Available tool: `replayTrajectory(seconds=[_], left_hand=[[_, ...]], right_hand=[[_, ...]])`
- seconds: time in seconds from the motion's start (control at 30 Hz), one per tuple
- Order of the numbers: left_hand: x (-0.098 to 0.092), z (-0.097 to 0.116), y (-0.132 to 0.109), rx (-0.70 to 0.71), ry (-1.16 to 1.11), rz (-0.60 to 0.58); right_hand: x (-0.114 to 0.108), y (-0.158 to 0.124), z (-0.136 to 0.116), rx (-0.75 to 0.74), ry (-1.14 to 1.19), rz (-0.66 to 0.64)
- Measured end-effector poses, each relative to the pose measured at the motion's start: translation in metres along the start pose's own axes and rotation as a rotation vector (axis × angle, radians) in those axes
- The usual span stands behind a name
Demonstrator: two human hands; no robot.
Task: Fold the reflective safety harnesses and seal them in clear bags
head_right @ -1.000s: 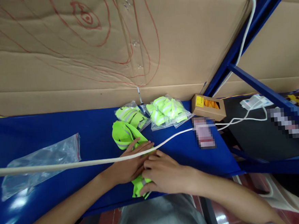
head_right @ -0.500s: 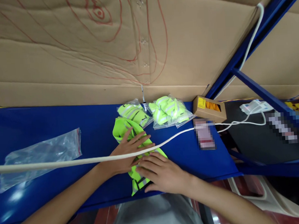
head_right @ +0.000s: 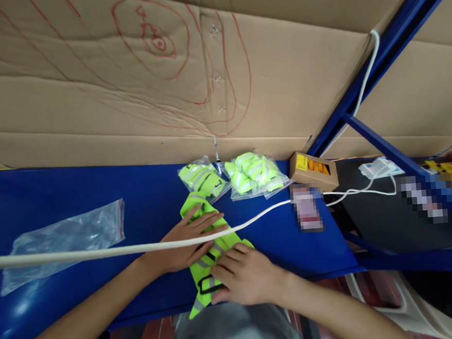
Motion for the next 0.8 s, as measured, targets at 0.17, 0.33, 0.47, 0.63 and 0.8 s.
replayTrajectory(seconds=[0.17,0.33,0.47,0.63,0.8], left_hand=[[0.003,0.000,0.000,0.020,-0.045,0.003],[0.009,-0.007,-0.001,0.005,-0.017,0.017],[0.008,-0.012,0.000,0.002,-0.012,0.029],[0.001,-0.006,0.005,0.027,0.067,0.134],[-0.001,0.019,0.007,0.118,0.167,0.185]], right_hand=[[-0.018,0.042,0.018,0.093,0.070,-0.228],[-0.006,0.069,0.030,-0.074,-0.048,-0.118],[0.012,0.048,0.028,-0.014,-0.116,0.187],[0.007,0.010,0.015,-0.058,0.057,0.075],[-0.012,-0.015,0.000,-0.098,0.068,-0.128]])
Point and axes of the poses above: each hand's wrist, its own y-axis towards the middle knuckle, its own x-axis out of the palm, z = x × y, the point moved 4 cm from there along y, towards the middle knuckle, and after that the axes turned 4 degrees about z, right-handed, at the moved point
